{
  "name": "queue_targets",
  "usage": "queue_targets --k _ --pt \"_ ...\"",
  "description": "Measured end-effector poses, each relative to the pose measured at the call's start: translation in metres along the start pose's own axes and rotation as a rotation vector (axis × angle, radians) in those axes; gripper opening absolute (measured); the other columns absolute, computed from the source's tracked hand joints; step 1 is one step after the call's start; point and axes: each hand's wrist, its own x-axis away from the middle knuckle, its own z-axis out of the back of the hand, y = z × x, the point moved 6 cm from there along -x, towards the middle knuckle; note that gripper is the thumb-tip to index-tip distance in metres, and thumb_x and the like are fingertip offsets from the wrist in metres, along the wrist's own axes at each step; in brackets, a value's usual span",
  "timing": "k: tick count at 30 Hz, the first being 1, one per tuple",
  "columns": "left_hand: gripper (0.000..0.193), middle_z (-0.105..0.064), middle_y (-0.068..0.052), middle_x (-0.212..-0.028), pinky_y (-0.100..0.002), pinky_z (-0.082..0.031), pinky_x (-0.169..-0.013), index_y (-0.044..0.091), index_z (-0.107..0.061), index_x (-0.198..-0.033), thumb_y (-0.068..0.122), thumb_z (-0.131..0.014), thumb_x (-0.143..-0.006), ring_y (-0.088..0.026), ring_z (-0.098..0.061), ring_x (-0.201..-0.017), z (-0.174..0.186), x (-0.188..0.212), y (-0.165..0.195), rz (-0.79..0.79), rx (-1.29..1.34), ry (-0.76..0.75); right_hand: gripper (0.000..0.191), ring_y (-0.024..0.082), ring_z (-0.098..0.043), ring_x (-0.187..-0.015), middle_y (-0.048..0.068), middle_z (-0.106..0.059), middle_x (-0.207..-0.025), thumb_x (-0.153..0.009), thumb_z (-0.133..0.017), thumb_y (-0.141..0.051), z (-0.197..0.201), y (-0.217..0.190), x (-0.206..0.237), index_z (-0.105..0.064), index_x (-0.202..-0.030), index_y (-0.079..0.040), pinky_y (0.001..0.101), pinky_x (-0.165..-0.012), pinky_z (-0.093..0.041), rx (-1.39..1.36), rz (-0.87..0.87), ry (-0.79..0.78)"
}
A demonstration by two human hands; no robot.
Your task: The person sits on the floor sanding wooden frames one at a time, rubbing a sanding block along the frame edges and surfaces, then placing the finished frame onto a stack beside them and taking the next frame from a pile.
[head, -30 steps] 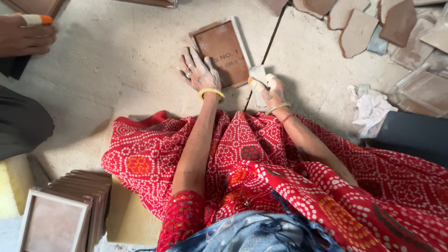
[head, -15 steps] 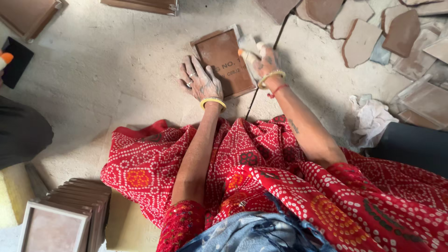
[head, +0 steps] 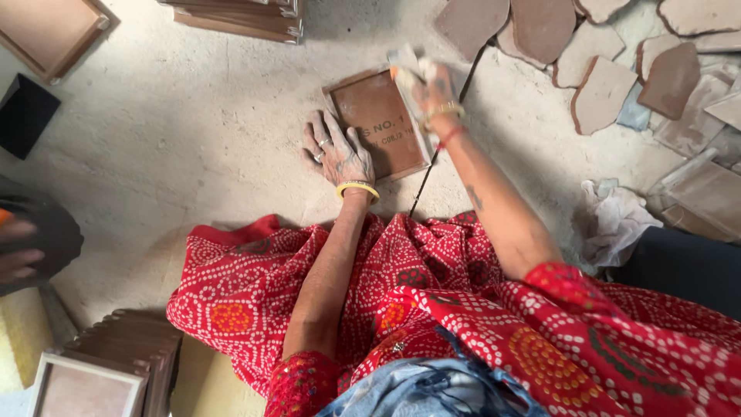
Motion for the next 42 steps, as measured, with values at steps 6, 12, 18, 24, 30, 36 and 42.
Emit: queue_targets --k 6,12,18,24,30,36,42 --pt "0.057 -0.036 -0.005 -0.164 -0.057 -0.009 -0.125 0.014 -0.042 -0.155 0.033 -0.054 -0.103 -0.030 -0.022 -0.156 0.012 -0.001 0.007 -0.016 0.033 -0.004 0.053 0.044 -0.050 -0.127 0.025 -0.050 -0.138 -0.094 -0.056 -0.037 0.001 -0.007 -0.033 -0.061 -0.125 0.005 0.0451 -0.112 -0.040 0.003 -0.155 -0.174" --pt "0.061 -0.036 -0.006 -0.163 -0.058 -0.010 -0.125 0.016 -0.037 -0.156 0.033 -0.056 -0.100 -0.030 -0.021 -0.155 0.025 -0.005 0.020 -0.026 0.033 0.035 0.051 0.044 -0.054 -0.127 0.025 -0.049 -0.149 -0.103 -0.058 -0.044 0.002 0.030 0.075 -0.065 -0.127 0.001 0.0486 -0.112 -0.041 0.156 -0.428 -0.559" --pt "0.066 -0.035 -0.004 -0.164 -0.055 -0.013 -0.128 0.020 -0.030 -0.159 0.030 -0.058 -0.100 -0.027 -0.024 -0.156 0.035 -0.013 0.022 0.039 0.079 0.056 0.066 0.028 -0.062 -0.115 0.018 -0.066 -0.123 -0.083 -0.083 -0.036 0.035 0.055 0.149 -0.058 -0.130 0.003 0.0364 -0.101 -0.049 -0.337 -0.501 -0.403" --pt "0.075 -0.022 -0.014 -0.166 -0.057 -0.007 -0.124 0.020 -0.021 -0.162 0.021 -0.054 -0.095 -0.029 -0.023 -0.148 0.043 0.007 0.024 0.513 0.370 0.073 0.067 0.024 -0.060 -0.114 0.013 -0.062 -0.124 -0.084 -0.083 -0.026 0.047 0.075 0.160 -0.050 -0.135 0.003 0.0327 -0.099 -0.050 -0.611 -0.525 -0.139" --pt "0.064 -0.025 -0.019 -0.162 -0.053 -0.018 -0.122 0.019 -0.034 -0.153 0.039 -0.056 -0.097 -0.034 -0.026 -0.151 0.104 -0.043 0.044 0.080 0.067 0.159 0.059 0.026 -0.057 -0.116 0.016 -0.055 -0.129 -0.087 -0.078 -0.025 0.043 0.073 0.156 -0.056 -0.134 0.003 0.0349 -0.102 -0.046 -0.425 -0.490 -0.133" --pt "0.050 -0.034 -0.011 -0.163 -0.059 -0.032 -0.117 0.015 -0.049 -0.146 0.046 -0.039 -0.109 -0.037 -0.031 -0.152 0.082 -0.083 0.014 -0.027 -0.268 -0.454 0.055 0.025 -0.060 -0.115 0.015 -0.059 -0.126 -0.088 -0.078 -0.025 0.042 0.072 0.154 -0.057 -0.130 0.003 0.0342 -0.103 -0.048 -0.382 -0.492 -0.130" --pt "0.064 -0.047 -0.020 -0.153 -0.055 -0.033 -0.120 0.015 -0.055 -0.145 0.055 -0.054 -0.095 -0.041 -0.042 -0.145 0.056 -0.046 -0.008 -0.057 -0.313 -0.546 0.059 0.020 -0.061 -0.107 0.010 -0.064 -0.118 -0.082 -0.083 -0.025 0.054 0.060 0.157 -0.054 -0.126 0.001 0.0307 -0.095 -0.049 -0.676 -0.644 0.000"
